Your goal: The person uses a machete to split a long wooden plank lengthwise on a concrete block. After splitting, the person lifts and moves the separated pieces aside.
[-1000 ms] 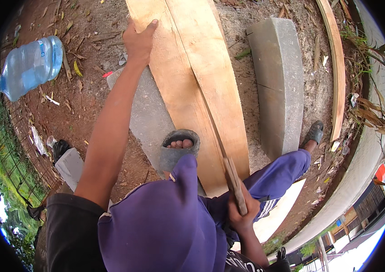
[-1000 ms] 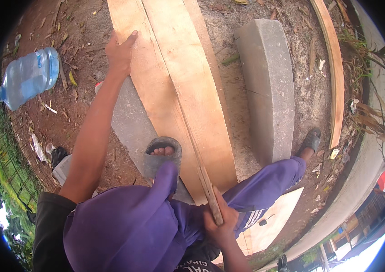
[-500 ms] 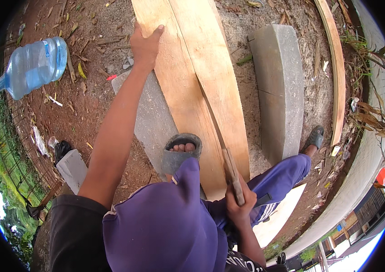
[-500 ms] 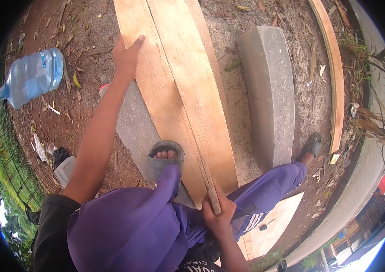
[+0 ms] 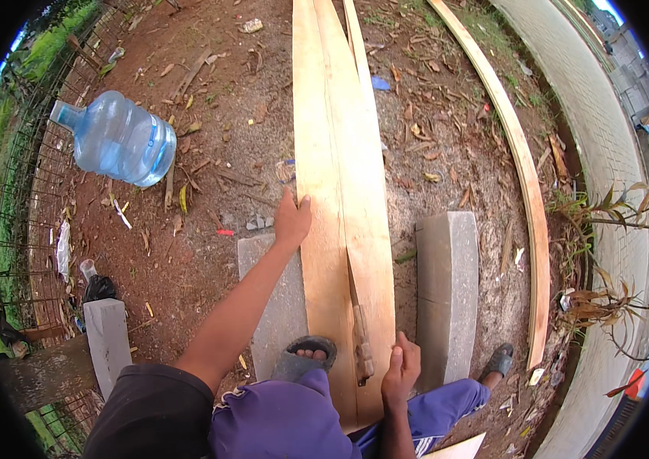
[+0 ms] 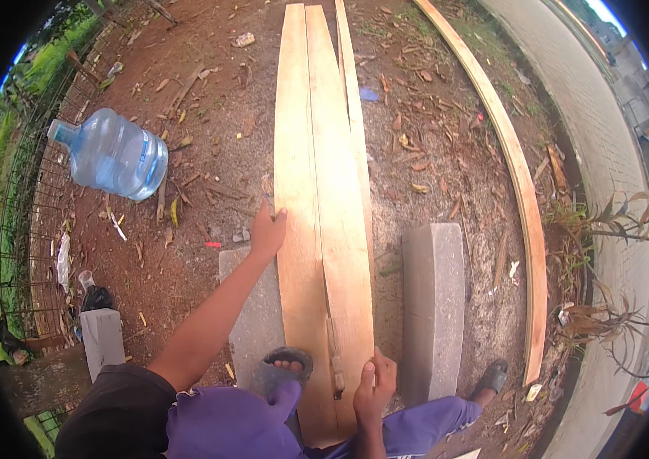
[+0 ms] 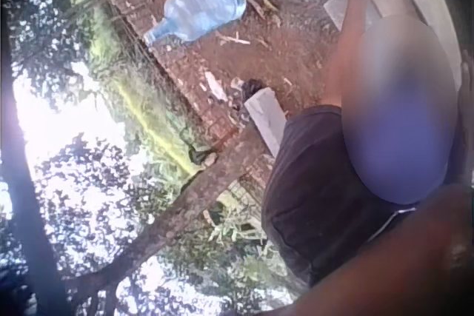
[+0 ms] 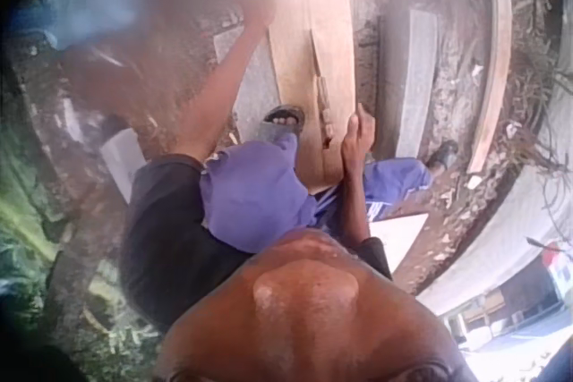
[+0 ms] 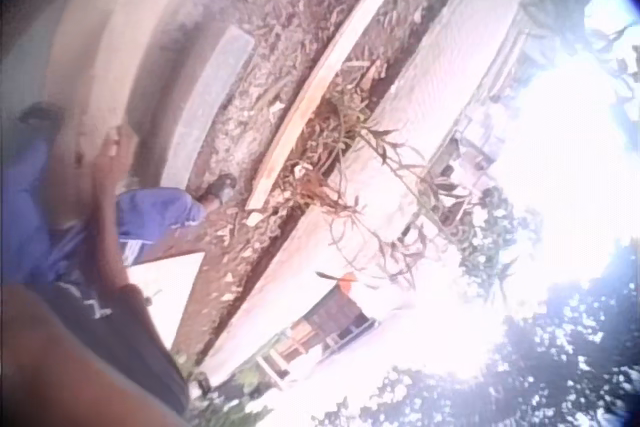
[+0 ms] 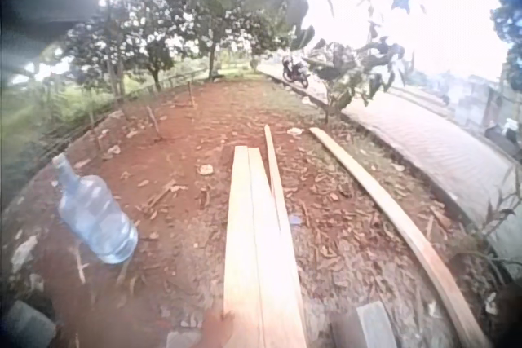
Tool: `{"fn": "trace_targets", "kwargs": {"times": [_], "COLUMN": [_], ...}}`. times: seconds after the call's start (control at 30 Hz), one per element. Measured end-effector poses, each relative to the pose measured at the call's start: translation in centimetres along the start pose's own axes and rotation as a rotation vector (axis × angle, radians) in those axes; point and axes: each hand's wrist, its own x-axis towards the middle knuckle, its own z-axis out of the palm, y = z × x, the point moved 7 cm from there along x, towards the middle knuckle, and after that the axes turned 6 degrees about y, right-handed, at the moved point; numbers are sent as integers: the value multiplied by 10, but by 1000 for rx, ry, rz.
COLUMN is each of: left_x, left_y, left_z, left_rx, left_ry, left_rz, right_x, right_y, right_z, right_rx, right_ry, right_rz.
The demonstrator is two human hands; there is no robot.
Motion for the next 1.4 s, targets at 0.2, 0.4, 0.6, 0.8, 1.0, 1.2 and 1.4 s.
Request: {"fn": "trace_targets", "kwargs": {"times": [0.2, 0.4, 0.6, 0.8, 1.0, 1.2, 1.4], "left_x": [-25, -32, -44, -21, 33, 129, 93], "left_y": [-14, -13, -2, -10, 48, 64, 31], "left_z": [-1, 1, -15, -8, -19, -2, 3], "left_rx": [135, 100, -50, -481, -633, -796, -111], "left_ry": [-340, -293, -149, -35, -17, -243, -103], "left_rz": [-40, -21, -2, -23, 65, -134, -87], "right_x": [-31, -18, -21, 0, 46, 125, 205], "right_y": [120, 108, 107, 42, 20, -37, 23], "right_z": [-23, -2, 0, -1, 18, 68, 151], "right_rx": [-377, -260, -587, -212, -330, -420, -372], "right_ry": [-54, 102, -160, 213, 202, 213, 51], "right_rz": [313, 238, 241, 181, 172, 100, -14]}}
